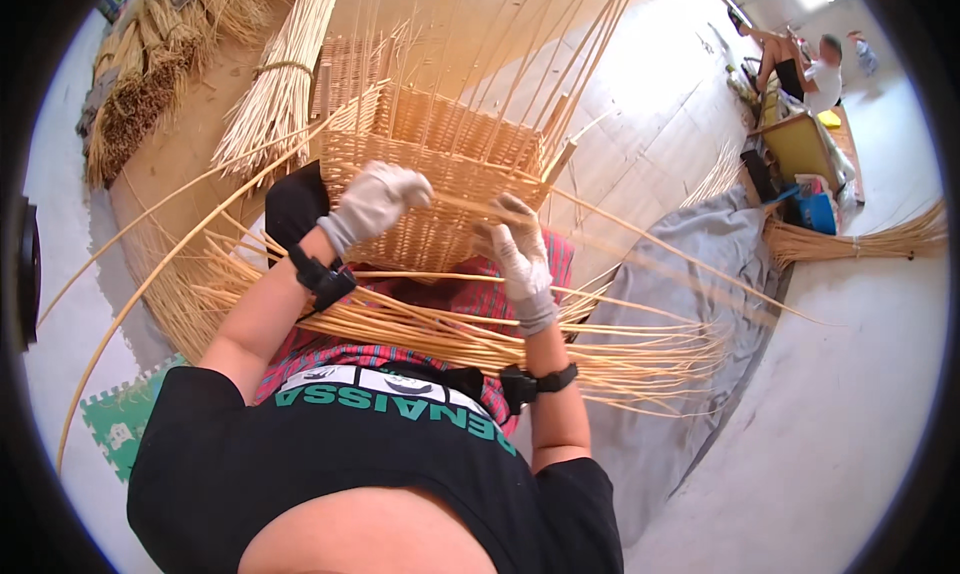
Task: The person weaves a basket by threading long, thin reeds through the vertical spokes of a partially formed rectangular base, handling bundles of materials and tucking the ends into the structure.
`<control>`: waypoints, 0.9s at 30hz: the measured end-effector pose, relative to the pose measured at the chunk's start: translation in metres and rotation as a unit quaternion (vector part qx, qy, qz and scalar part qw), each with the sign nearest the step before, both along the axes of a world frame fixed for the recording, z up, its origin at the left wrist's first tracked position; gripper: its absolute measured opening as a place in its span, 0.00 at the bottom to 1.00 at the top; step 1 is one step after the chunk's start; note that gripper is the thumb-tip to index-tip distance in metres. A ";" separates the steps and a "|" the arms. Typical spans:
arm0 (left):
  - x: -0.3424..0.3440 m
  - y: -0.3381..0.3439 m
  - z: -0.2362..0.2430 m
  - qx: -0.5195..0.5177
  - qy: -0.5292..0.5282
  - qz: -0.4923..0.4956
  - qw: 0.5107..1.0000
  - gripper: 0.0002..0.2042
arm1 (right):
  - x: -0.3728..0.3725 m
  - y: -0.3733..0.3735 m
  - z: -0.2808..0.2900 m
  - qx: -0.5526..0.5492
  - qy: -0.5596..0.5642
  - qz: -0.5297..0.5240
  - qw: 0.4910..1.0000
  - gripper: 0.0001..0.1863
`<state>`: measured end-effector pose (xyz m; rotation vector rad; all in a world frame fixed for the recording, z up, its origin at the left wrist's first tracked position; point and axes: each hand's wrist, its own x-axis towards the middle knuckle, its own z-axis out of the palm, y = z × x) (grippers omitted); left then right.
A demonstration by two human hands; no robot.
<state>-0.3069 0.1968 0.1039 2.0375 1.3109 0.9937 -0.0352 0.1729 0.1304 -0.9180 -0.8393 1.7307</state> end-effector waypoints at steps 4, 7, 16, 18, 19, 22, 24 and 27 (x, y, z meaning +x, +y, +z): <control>0.007 0.016 0.006 0.025 0.053 0.098 0.993 0.12 | 0.023 0.035 0.005 0.230 -0.101 -0.107 0.962 0.06; -0.008 0.033 -0.005 0.047 0.087 0.254 0.962 0.25 | 0.044 0.054 -0.009 0.146 -0.033 -0.264 0.953 0.08; 0.017 0.050 -0.020 -0.021 -0.023 0.222 0.975 0.25 | 0.066 0.074 -0.052 0.088 -0.032 -0.204 0.975 0.07; 0.033 0.071 -0.017 0.030 0.049 0.213 0.975 0.16 | 0.060 0.080 -0.046 0.083 -0.052 -0.195 0.976 0.07; 0.034 0.078 -0.014 0.029 0.049 0.211 0.976 0.16 | 0.059 0.082 -0.042 0.081 -0.072 -0.186 0.977 0.07; 0.037 0.090 -0.018 -0.381 -0.191 0.062 0.903 0.12 | 0.036 0.088 -0.023 0.106 -0.165 -0.217 0.956 0.08; 0.047 0.090 -0.026 -0.348 -0.187 0.080 0.915 0.12 | 0.016 0.109 -0.004 0.202 -0.268 -0.251 0.908 0.07; 0.066 0.075 -0.022 -0.273 -0.188 0.115 0.936 0.15 | -0.034 0.191 0.027 0.397 -0.301 -0.117 0.859 0.27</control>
